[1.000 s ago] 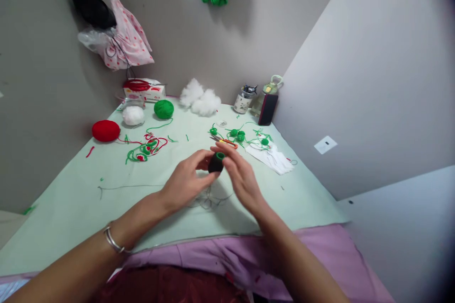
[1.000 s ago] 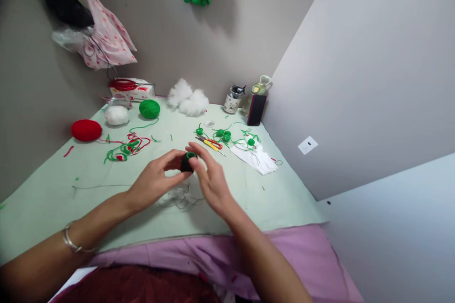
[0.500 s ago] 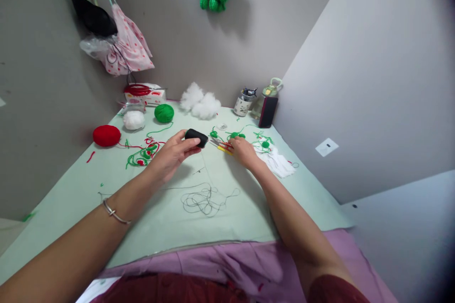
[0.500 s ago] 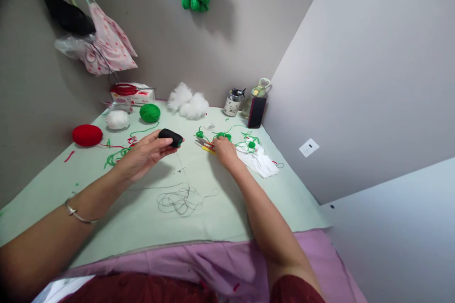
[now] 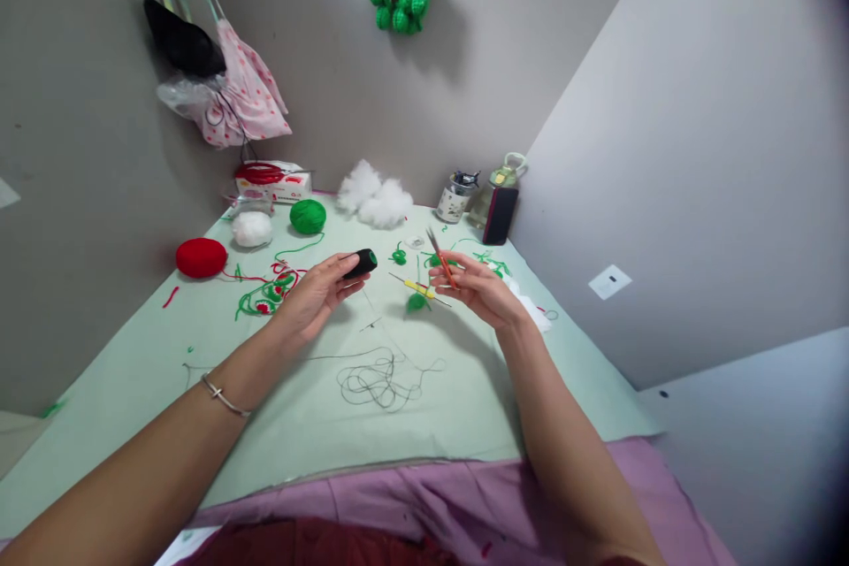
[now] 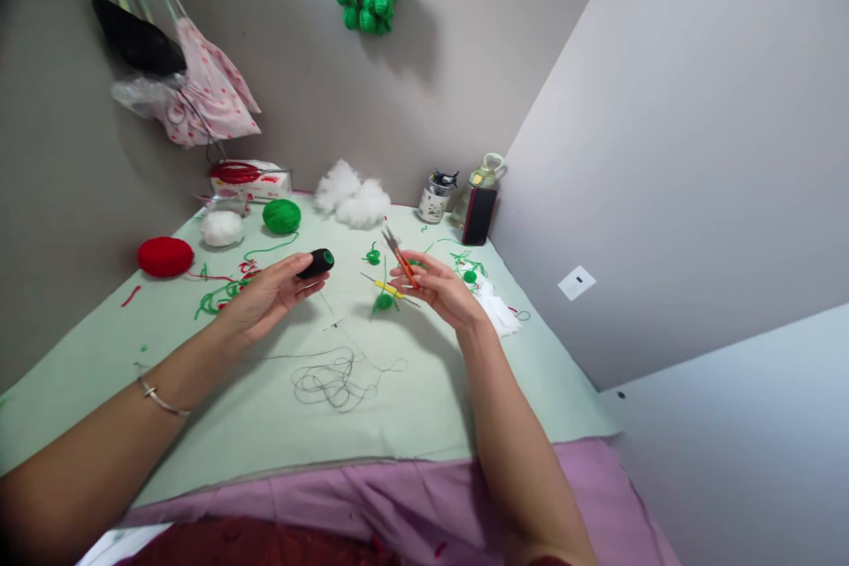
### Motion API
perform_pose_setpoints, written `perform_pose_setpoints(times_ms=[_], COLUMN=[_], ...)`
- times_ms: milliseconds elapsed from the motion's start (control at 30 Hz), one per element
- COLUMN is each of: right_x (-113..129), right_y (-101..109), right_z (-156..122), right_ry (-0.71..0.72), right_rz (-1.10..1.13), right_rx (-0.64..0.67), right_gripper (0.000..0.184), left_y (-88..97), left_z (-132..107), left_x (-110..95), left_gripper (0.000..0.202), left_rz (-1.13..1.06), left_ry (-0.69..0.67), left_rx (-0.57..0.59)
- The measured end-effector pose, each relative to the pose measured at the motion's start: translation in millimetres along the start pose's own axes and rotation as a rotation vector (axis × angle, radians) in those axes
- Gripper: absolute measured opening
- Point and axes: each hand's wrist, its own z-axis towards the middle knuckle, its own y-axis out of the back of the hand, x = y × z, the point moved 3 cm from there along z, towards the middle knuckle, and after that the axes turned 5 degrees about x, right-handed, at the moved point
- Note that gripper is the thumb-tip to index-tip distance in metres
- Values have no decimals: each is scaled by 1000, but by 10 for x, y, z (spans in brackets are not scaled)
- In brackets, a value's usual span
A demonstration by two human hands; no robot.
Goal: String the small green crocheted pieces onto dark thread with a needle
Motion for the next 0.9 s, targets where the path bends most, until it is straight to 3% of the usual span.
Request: perform_pose_setpoints(times_ms=[67,267,400,533,733,900], right_x=[-47,-77,-64,-124,-59,-27], right_y=[-77,-247,-353,-580,-794,-838], right_z=[-16,69,84,147,235,203], right_ry=[-34,8,-16,-148,32,-1], right_rz=[263,458,424,325,376,311], right_rx=[38,-6,16,155,129,176], right_gripper=[48,44,38,34,28,37], left_y=[20,48,106,149,172,195], left_z=[2,-9,-3,-7,-12,-12], left_x=[32,90,38,-26,-30,-35], left_gripper=[23,23,18,16,18,29], left_rz=[18,19,-24,-75,-43,46], left_ry=[16,30,3,1,-22,-88], left_rx=[-4,26,-49,-133,-130,-133])
